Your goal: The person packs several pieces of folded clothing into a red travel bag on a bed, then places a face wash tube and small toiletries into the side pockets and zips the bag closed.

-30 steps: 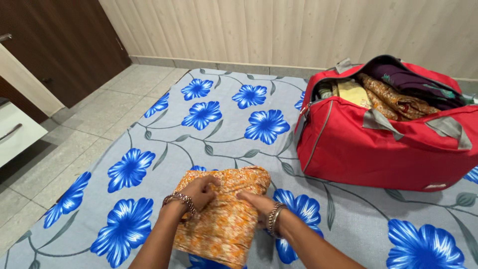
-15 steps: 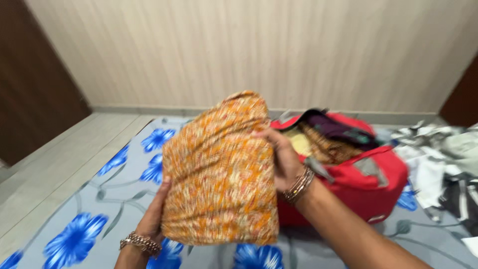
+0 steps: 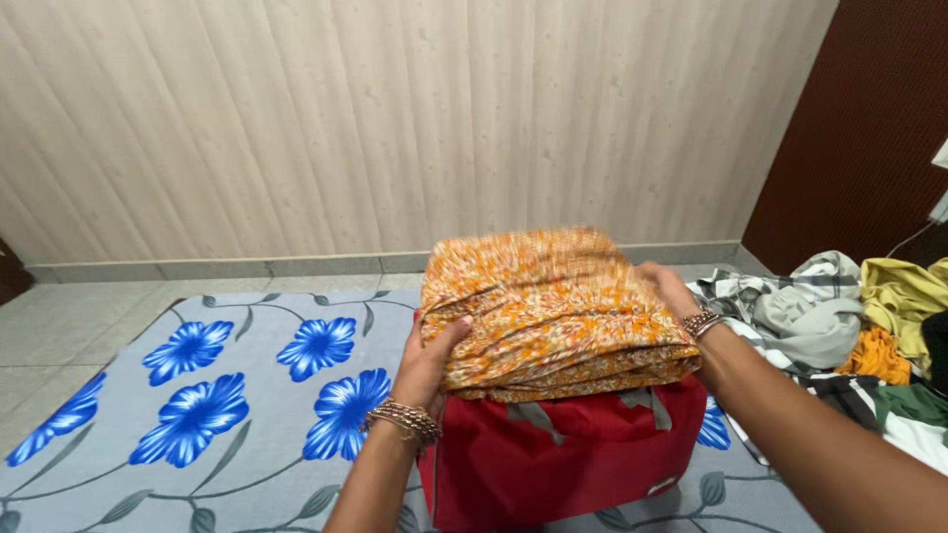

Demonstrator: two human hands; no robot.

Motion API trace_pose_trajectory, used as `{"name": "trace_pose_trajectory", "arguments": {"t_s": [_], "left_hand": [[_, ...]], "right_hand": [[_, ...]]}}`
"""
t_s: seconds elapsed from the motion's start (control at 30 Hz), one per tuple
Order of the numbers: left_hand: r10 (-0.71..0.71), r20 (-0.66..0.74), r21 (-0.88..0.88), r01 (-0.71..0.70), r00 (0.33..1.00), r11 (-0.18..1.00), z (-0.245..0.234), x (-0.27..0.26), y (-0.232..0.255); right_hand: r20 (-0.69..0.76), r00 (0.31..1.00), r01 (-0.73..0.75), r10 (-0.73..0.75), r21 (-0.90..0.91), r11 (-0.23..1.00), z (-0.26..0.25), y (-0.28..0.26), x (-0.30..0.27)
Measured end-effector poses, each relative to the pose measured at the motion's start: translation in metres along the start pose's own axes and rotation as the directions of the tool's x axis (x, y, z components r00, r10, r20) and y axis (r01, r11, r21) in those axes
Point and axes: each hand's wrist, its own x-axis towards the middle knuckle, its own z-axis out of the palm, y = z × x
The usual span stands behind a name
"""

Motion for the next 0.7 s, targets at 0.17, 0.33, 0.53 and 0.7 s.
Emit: {"name": "trace_pose_trajectory", "arguments": {"t_s": [0.17,0.33,0.53,0.7], "left_hand": [[0.122,-0.187,0.495,-0.014,0.975,0.869,0.001,0.02,-0.007],[-0.238,0.004,-0.161,0.235,0.971,0.959,0.001,0.023,0.01],[-0.066,-0.039,0.471,0.077,0.997,0.879,-0.019,0.02,-0.008],[-0.028,0.474,0.88,-0.474,0.88,0.015,-0.034,0.006,0.005]], "right_hand": [[-0.052,0.686,0.482,-0.726,-0.715,0.506,0.069,-0.036,-0.103],[0.737,0.456,0.68,-0.499,-0.65,-0.34,0.156,-0.059,-0.181],[0.696,0.564,0.778,-0.444,-0.628,0.003,0.148,-0.069,-0.155],[0.766,0.554,0.817,-0.328,-0.576,0.034,0.145,-0.082,-0.147]]}}
